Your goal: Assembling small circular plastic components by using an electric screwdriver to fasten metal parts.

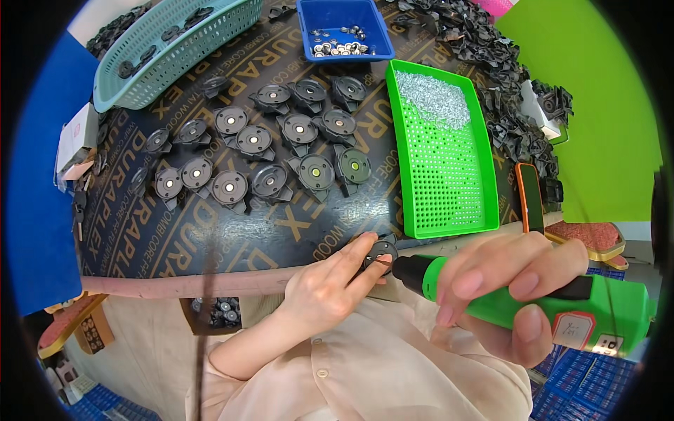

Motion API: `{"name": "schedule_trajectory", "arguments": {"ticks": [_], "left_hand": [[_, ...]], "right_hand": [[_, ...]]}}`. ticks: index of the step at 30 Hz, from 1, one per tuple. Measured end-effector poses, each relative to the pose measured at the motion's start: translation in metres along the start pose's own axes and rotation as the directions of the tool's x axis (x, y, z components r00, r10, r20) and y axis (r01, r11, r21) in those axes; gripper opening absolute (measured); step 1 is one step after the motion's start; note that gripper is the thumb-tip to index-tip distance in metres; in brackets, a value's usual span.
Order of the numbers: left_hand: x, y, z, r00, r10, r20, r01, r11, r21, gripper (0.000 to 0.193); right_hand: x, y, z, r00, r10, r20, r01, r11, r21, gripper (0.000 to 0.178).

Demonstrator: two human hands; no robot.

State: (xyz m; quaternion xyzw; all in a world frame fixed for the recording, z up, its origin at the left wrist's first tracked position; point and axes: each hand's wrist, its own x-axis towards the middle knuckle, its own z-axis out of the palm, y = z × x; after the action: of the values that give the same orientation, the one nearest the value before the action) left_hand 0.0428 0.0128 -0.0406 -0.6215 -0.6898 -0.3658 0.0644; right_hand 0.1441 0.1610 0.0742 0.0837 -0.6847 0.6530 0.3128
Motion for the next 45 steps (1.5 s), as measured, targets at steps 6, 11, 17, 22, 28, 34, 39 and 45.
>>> {"name": "schedule_trajectory", "arguments": {"ticks": [6,11,17,22,28,34,39,45], "left_hand": [[0.002,-0.002,-0.001,1.000,0.027,0.016,-0.027,1.000,-0.009,0.022],[0.000,-0.001,0.003,1.000,0.021,0.006,-0.021,1.000,-0.014,0.023],[-0.003,0.003,0.009,0.999,-0.022,-0.035,0.021,0.999,-0.029,0.030],[-0.003,0.001,0.009,0.998,-0.053,-0.044,0.050,0.997,-0.056,0.037],[-0.003,0.001,0.011,0.996,-0.044,-0.073,0.040,0.998,-0.053,0.038],[-0.003,0.002,0.011,0.995,-0.051,-0.080,0.048,0.998,-0.039,0.036],[-0.005,0.001,0.010,0.995,-0.071,-0.072,0.067,0.996,-0.060,0.040],[-0.001,0.001,0.009,0.997,-0.041,-0.063,0.039,0.998,-0.045,0.042]], "right_hand": [[0.007,0.005,-0.001,0.992,-0.022,0.124,0.029,0.998,-0.058,0.019],[0.016,0.011,-0.007,0.967,-0.083,0.240,0.087,0.996,-0.006,0.017],[0.031,0.015,-0.044,0.880,-0.291,-0.375,0.219,0.950,-0.223,0.030],[0.055,0.055,-0.055,0.861,-0.230,-0.454,0.141,0.965,-0.220,0.016],[0.052,0.053,-0.050,0.899,-0.191,-0.394,0.056,0.942,-0.331,0.018],[0.050,0.063,-0.057,0.905,-0.260,-0.336,0.165,0.944,-0.286,0.013],[0.048,0.052,-0.052,0.871,-0.376,-0.316,0.188,0.850,-0.493,0.024],[0.004,-0.012,-0.030,0.962,-0.259,-0.081,0.256,0.965,-0.049,0.022]]}}
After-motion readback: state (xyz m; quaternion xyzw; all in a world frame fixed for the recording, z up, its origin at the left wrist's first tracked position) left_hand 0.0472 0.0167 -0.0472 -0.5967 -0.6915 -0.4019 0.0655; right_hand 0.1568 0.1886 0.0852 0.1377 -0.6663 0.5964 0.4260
